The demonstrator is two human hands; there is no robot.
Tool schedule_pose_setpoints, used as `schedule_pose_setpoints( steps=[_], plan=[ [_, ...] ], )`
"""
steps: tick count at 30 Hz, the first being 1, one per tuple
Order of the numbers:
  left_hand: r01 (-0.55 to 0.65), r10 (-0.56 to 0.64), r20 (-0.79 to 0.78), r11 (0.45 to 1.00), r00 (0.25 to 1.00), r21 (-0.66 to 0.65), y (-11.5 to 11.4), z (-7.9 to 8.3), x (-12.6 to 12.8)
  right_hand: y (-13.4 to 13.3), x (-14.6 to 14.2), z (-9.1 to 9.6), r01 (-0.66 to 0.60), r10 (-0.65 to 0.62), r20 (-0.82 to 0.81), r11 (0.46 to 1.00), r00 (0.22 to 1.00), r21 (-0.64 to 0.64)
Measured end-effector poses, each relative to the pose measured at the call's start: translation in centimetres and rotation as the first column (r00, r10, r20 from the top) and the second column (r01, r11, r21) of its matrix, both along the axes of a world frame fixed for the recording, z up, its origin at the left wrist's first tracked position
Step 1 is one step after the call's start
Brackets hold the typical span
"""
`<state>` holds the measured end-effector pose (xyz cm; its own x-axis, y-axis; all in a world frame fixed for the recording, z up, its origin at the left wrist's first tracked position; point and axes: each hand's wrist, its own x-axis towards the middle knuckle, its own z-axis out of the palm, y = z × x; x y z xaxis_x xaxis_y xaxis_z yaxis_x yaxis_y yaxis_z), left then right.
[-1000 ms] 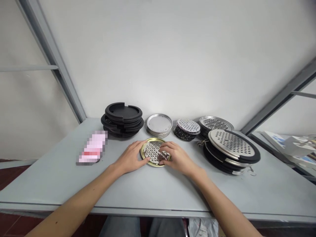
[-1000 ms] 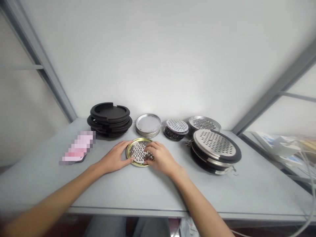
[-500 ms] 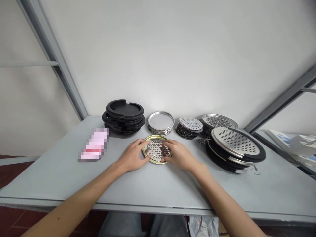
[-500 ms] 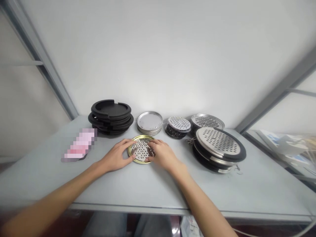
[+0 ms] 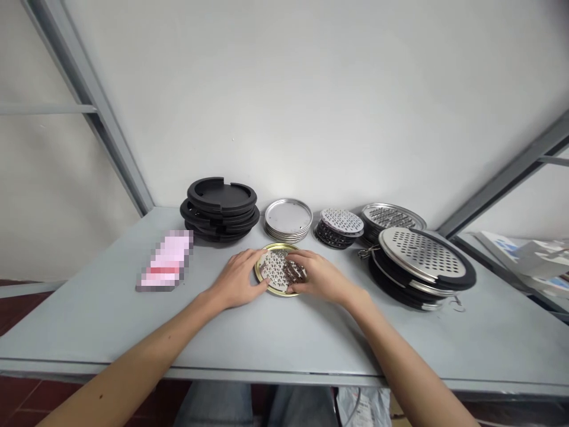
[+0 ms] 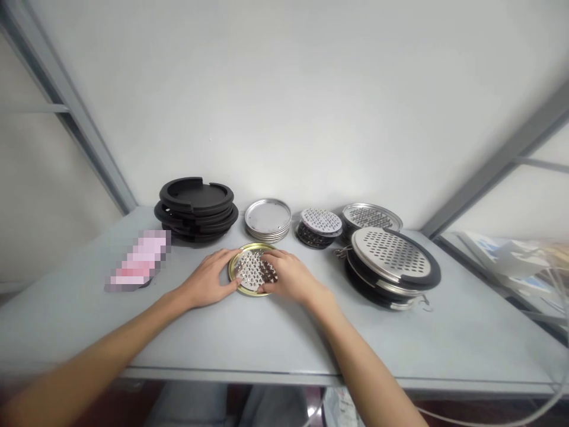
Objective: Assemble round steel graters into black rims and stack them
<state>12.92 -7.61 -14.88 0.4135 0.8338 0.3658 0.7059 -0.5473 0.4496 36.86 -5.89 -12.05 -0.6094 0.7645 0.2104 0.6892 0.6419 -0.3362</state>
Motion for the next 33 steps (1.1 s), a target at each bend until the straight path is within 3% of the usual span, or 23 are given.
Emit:
schedule_pose_setpoints(
  steps=[3, 6, 9, 13, 22, 33],
  plan=[
    [0.017, -0.017, 0.000, 1.000, 1.000, 0.012, 0.0, 0.1, 0.0, 0.4, 0.8, 0.1, -0.018, 0.016, -0.068, 0.999, 0.998, -0.026],
    [0.054, -0.054, -0.014, 0.999, 0.998, 0.004, -0.1, 0.3, -0.1, 1.0, 1.5, 0.1, 0.045, -0.049, -0.124, 0.999, 0.991, -0.029],
    [0.089, -0.090, -0.032, 0.996, 0.995, -0.004, -0.1, 0.5, -0.3, 1.4, 2.0, -0.1, 0.106, -0.108, -0.080, 0.994, 0.991, -0.023],
    [0.116, -0.116, -0.045, 0.993, 0.992, -0.003, -0.2, 0.6, -0.4, 1.4, 1.8, -0.5, 0.095, -0.095, -0.004, 0.993, 0.995, -0.064],
    [0.126, -0.127, -0.071, 0.992, 0.989, -0.013, -0.3, 0.6, -0.6, 1.4, 1.1, -0.9, 0.121, -0.129, -0.098, 0.990, 0.987, -0.075],
    [0.153, -0.156, -0.094, 0.988, 0.983, -0.031, -0.1, 0.8, -0.9, 2.5, 2.2, -1.2, 0.075, -0.097, -0.227, 0.991, 0.969, -0.107]
  ],
)
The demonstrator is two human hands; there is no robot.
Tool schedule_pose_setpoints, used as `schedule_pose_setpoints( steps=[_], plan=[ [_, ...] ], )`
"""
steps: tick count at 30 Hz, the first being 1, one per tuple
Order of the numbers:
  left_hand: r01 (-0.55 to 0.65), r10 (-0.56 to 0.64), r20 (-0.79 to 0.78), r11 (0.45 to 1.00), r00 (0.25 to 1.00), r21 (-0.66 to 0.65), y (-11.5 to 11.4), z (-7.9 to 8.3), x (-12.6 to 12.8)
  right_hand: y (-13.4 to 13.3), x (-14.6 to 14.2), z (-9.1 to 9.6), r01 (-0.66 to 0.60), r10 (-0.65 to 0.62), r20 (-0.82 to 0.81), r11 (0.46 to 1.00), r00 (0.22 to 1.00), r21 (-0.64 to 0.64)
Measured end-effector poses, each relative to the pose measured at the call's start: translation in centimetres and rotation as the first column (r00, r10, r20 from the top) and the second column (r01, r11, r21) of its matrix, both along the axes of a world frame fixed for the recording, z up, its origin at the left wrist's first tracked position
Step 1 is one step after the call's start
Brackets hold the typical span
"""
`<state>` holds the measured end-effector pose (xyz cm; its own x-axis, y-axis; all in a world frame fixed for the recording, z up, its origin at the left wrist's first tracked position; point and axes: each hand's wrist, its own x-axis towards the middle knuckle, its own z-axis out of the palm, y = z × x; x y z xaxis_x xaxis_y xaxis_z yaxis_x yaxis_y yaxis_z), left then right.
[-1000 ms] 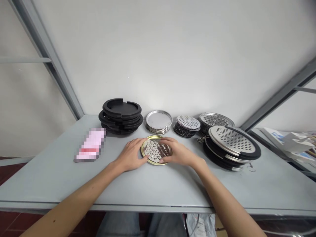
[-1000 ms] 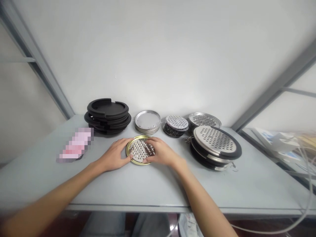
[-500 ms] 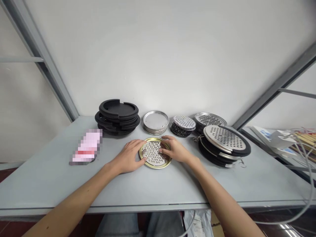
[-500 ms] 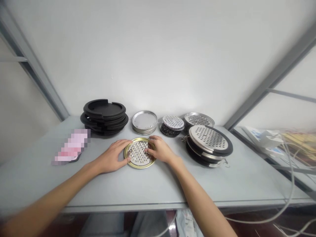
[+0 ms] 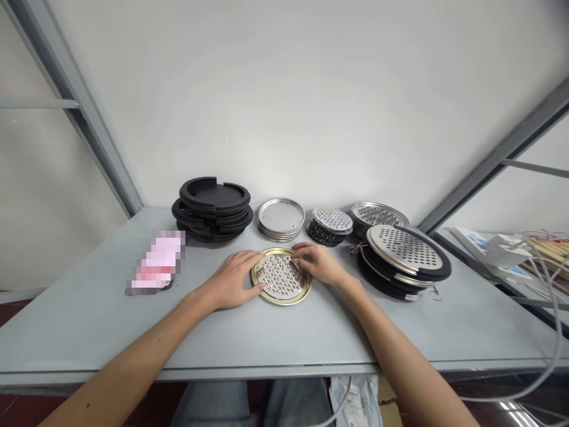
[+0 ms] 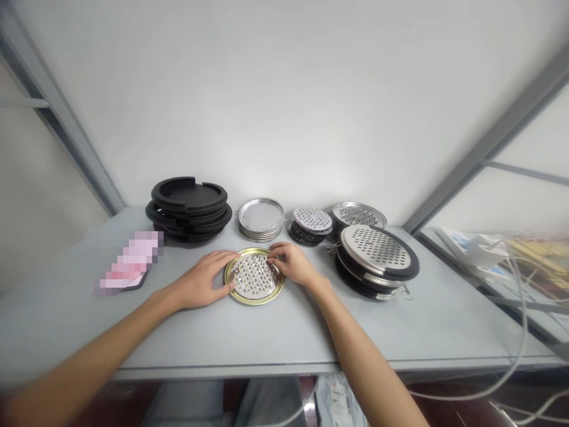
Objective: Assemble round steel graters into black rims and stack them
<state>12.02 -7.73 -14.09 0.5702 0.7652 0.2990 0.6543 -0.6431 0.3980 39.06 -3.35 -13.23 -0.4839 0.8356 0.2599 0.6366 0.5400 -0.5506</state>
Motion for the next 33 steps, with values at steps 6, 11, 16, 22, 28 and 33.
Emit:
schedule_pose_setpoints(
  steps=[6, 11, 16, 22, 28, 33],
  plan=[
    [0.021, -0.021, 0.000, 1.000, 1.000, -0.007, 0.1, 0.1, -0.5, 0.1, 0.3, 0.1, -0.061, 0.061, -0.002, 0.998, 0.998, -0.002],
    [0.041, -0.041, -0.006, 0.999, 0.999, -0.015, 0.2, 0.1, -0.7, 0.1, 1.0, 0.3, -0.164, 0.163, 0.030, 0.986, 0.986, 0.013],
    [0.043, -0.044, -0.020, 0.999, 0.999, -0.029, 0.3, 0.1, -0.7, 0.1, 1.0, 0.0, -0.170, 0.161, 0.104, 0.982, 0.981, 0.085],
    [0.046, -0.047, -0.044, 0.999, 0.998, -0.027, 0.3, 0.1, -0.9, -0.9, 0.8, 0.4, -0.249, 0.211, 0.198, 0.949, 0.957, 0.192],
    [0.050, -0.051, -0.051, 0.998, 0.997, -0.030, 0.1, 0.5, -0.8, -1.9, 1.0, 1.2, -0.219, 0.151, 0.261, 0.942, 0.953, 0.253],
    [0.075, -0.078, -0.056, 0.996, 0.995, -0.049, 0.0, 0.8, -0.8, -2.6, 0.6, 1.4, -0.240, 0.143, 0.338, 0.933, 0.930, 0.266]
  ],
)
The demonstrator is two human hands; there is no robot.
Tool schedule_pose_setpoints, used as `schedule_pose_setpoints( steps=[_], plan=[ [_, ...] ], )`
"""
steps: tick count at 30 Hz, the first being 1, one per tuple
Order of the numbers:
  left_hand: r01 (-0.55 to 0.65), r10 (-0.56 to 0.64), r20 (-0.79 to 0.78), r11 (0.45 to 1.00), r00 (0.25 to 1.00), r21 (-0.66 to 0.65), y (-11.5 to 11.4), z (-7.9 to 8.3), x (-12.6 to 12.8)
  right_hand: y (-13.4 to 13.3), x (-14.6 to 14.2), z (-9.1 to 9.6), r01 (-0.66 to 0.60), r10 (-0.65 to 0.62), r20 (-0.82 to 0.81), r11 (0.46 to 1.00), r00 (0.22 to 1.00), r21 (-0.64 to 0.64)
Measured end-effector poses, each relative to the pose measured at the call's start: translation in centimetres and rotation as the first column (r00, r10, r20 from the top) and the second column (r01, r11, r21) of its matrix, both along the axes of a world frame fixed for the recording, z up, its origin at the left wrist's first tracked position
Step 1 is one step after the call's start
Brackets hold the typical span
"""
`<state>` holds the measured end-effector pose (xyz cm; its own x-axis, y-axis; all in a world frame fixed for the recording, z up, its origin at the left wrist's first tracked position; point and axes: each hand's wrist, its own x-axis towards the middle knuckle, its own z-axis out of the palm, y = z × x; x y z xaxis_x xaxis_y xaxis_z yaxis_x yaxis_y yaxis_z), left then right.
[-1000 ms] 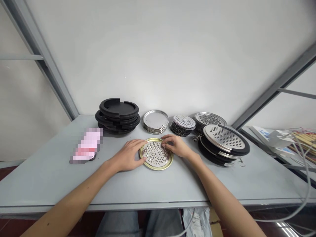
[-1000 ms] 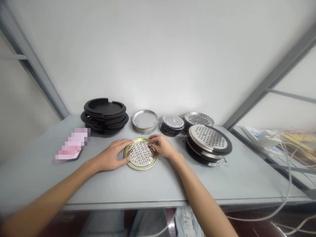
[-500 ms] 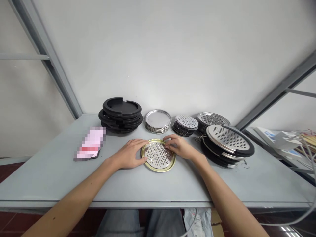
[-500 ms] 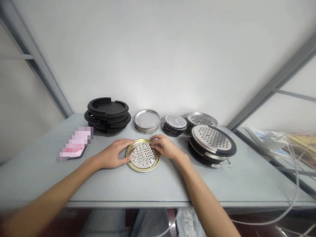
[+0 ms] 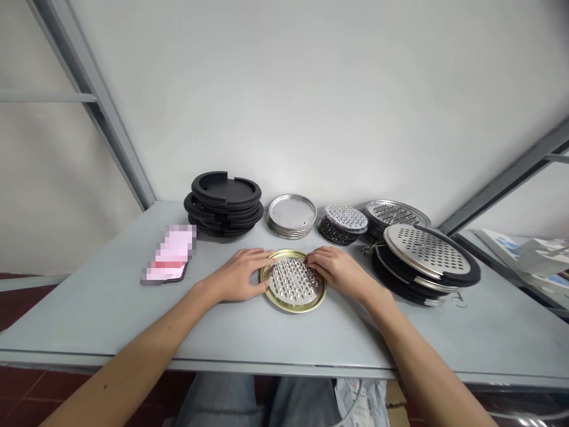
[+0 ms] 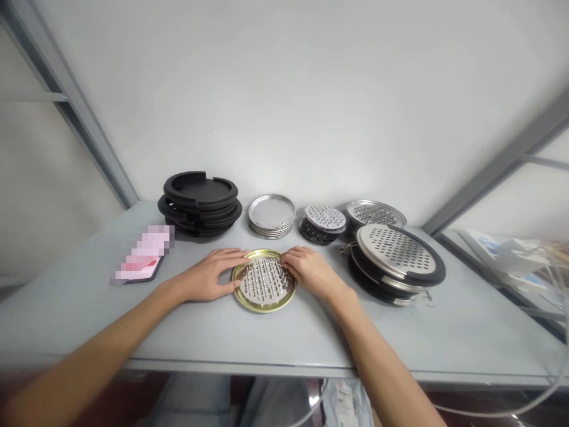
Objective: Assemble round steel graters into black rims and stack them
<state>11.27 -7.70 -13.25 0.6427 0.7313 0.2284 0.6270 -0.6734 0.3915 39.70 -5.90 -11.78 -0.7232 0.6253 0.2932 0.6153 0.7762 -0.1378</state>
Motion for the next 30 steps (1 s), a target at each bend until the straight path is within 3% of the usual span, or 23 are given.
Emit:
schedule_pose_setpoints(
  steps=[5, 10, 13, 20, 30],
  plan=[
    [0.002, -0.002, -0.017, 1.000, 1.000, -0.015, 0.0, 0.0, 0.0, -0.5, -0.2, 0.1, 0.094, -0.093, 0.013, 0.995, 0.996, -0.037],
    [0.005, -0.006, -0.029, 0.999, 1.000, -0.033, 0.0, 0.1, -0.1, -0.1, 0.3, -0.3, 0.126, -0.167, -0.160, 0.964, 0.973, -0.235],
    [0.004, -0.005, -0.031, 0.999, 1.000, -0.039, 0.1, 0.0, -0.1, 0.1, 0.5, -0.5, 0.129, -0.193, -0.206, 0.949, 0.959, -0.286],
    [-0.007, 0.006, -0.049, 0.999, 0.999, -0.034, 0.0, -0.2, 0.0, -0.6, 0.7, -0.6, -0.004, -0.027, -0.180, 0.985, 0.983, -0.170],
    [0.003, -0.004, -0.052, 1.000, 0.999, -0.030, -0.3, 0.0, 0.2, -0.9, 1.7, -0.6, 0.071, -0.067, -0.130, 0.997, 0.989, 0.024]
  ],
)
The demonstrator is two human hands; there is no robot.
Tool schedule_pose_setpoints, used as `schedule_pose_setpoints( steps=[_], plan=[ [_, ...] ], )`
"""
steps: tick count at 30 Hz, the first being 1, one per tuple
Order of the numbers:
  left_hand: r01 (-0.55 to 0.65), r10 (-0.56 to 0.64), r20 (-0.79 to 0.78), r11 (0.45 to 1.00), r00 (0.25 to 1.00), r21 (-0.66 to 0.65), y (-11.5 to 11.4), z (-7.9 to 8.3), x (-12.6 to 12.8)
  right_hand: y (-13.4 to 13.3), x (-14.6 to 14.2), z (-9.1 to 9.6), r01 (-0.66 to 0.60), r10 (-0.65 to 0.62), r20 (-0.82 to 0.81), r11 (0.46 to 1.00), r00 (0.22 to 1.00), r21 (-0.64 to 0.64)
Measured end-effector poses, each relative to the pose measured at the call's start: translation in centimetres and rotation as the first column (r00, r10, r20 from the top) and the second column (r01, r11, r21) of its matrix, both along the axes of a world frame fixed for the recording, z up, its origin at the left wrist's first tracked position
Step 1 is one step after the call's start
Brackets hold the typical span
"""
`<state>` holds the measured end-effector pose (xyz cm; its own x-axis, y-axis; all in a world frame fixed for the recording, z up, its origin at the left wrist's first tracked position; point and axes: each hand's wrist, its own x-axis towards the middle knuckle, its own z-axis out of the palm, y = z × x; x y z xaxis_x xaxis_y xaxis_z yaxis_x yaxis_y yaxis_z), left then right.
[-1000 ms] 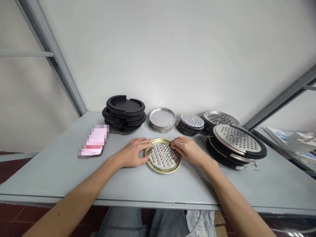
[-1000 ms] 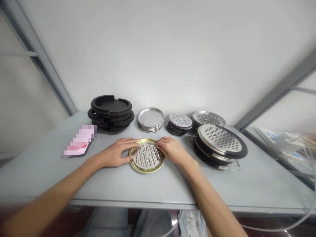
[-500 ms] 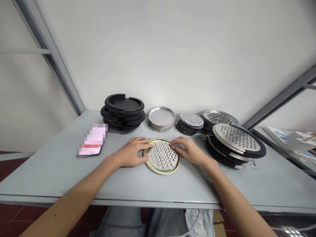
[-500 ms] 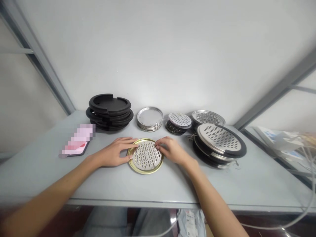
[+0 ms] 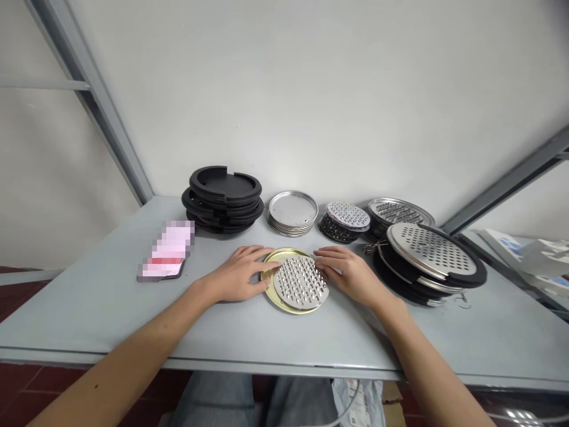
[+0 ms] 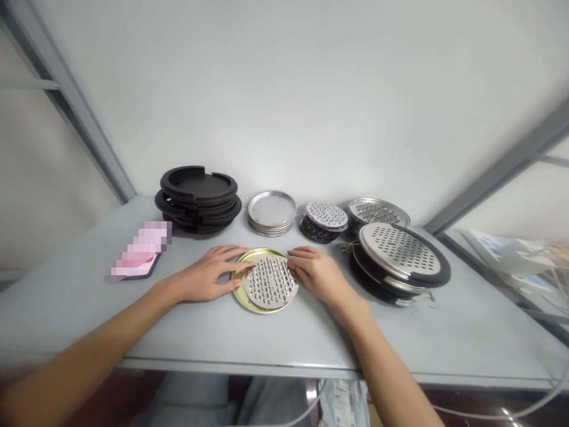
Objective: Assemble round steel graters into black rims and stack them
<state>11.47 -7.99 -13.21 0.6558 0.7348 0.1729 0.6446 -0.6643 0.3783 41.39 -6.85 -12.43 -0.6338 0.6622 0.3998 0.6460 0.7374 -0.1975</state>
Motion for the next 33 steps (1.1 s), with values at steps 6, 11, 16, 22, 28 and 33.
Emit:
schedule_pose_setpoints(
  steps=[6, 11, 16, 22, 28, 33],
  plan=[
    [0.009, -0.009, -0.015, 1.000, 1.000, 0.000, 0.0, 0.0, 0.0, -0.6, 1.1, 0.0, 0.027, -0.028, 0.042, 0.999, 0.999, 0.025],
    [0.010, -0.010, 0.012, 1.000, 1.000, -0.001, 0.0, 0.1, 0.0, -1.1, 0.6, 0.5, 0.006, -0.006, 0.079, 1.000, 0.997, 0.005],
    [0.016, -0.017, 0.012, 1.000, 1.000, 0.021, 0.0, 0.0, 0.0, -1.0, 0.1, 0.7, -0.012, 0.011, 0.138, 1.000, 0.990, 0.007],
    [0.030, -0.027, -0.050, 0.997, 0.998, 0.072, -0.1, 0.3, 0.0, -0.6, -0.2, 1.2, -0.033, 0.034, 0.211, 0.999, 0.977, -0.008],
    [0.036, -0.027, -0.073, 0.992, 0.997, 0.121, -0.2, 0.3, 0.2, -0.4, -0.5, 1.8, -0.058, 0.060, 0.257, 0.998, 0.965, -0.013],
    [0.050, -0.037, -0.080, 0.985, 0.996, 0.164, -0.3, 0.3, 0.3, 0.1, -0.8, 1.6, -0.067, 0.062, 0.253, 0.998, 0.965, 0.010]
  ],
)
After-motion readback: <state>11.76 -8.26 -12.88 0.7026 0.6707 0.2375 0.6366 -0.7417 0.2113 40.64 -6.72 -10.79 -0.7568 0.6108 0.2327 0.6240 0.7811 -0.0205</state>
